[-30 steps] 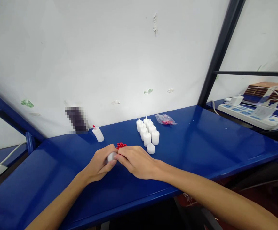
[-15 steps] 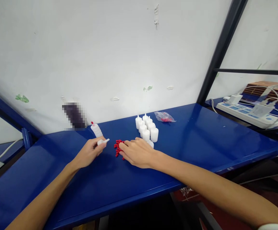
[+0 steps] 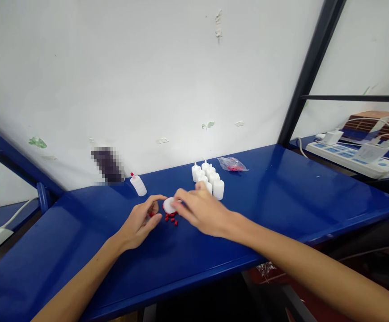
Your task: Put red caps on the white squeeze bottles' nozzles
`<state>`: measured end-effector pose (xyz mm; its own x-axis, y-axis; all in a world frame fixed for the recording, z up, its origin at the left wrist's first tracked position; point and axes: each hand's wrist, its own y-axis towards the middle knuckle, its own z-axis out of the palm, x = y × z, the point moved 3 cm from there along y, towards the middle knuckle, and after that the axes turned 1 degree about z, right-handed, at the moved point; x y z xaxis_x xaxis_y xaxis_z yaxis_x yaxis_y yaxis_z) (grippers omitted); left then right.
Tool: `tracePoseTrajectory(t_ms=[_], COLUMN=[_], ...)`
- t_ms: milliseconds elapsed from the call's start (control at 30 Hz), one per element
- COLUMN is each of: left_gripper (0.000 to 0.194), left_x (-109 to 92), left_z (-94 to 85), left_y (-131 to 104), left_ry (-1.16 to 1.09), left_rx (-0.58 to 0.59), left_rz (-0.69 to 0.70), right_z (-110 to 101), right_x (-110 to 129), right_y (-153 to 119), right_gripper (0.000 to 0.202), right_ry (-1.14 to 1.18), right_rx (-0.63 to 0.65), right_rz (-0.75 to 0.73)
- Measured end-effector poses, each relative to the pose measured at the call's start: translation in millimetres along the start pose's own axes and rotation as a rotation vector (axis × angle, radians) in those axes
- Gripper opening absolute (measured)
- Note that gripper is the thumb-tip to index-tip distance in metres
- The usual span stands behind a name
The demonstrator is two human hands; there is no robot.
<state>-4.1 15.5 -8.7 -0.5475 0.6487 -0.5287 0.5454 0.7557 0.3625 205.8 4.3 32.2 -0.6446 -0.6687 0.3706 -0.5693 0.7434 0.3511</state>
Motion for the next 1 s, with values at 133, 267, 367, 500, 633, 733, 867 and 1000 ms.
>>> tracePoseTrajectory(t_ms=[133,267,367,500,633,733,867,1000], left_gripper=[0.018,0.006,0.005,0.013,0.022,0.043,0.063,0.061], left_x=[10.6,19.0,20.9,22.2,17.6,10.9,1.9,-1.0], left_z=[-6.9,-7.9,-9.6,-9.6,-5.2,0.9,7.4,5.7], left_y=[-6.3,-6.7,-6.7,-7.1,-6.3,-5.3,-5.5,-7.4], left_ry=[-0.252,-0.372,-0.379,-0.375,-0.465,-0.534,-0.524,-0.452], left_rx=[-0.111,-0.198,-0.265,-0.264,-0.278,-0.26,-0.187,-0.156], left_rz=[-0.059,-0.147,-0.13,-0.118,-0.103,-0.098,-0.065,0.002], right_z=[-41.0,-45.6,-36.8,-33.5,-20.1,2.3,23.7,34.5], right_x=[-30.7,-54.2,-60.1,-55.9,-28.0,4.4,36.5,45.0], right_y=[-27.0,-30.3,-25.2,-20.9,-13.1,-2.3,15.5,28.6], right_gripper=[0.04,0.038,0.041,0.044,0.036,0.024,0.028,0.029], right_ry=[-0.053,-0.092,-0.145,-0.212,-0.162,-0.096,-0.054,-0.14], right_rx=[-0.106,0.002,0.08,0.018,-0.02,0.065,0.089,0.155], right_rz=[0.275,0.398,0.363,0.352,0.265,0.103,-0.037,-0.101])
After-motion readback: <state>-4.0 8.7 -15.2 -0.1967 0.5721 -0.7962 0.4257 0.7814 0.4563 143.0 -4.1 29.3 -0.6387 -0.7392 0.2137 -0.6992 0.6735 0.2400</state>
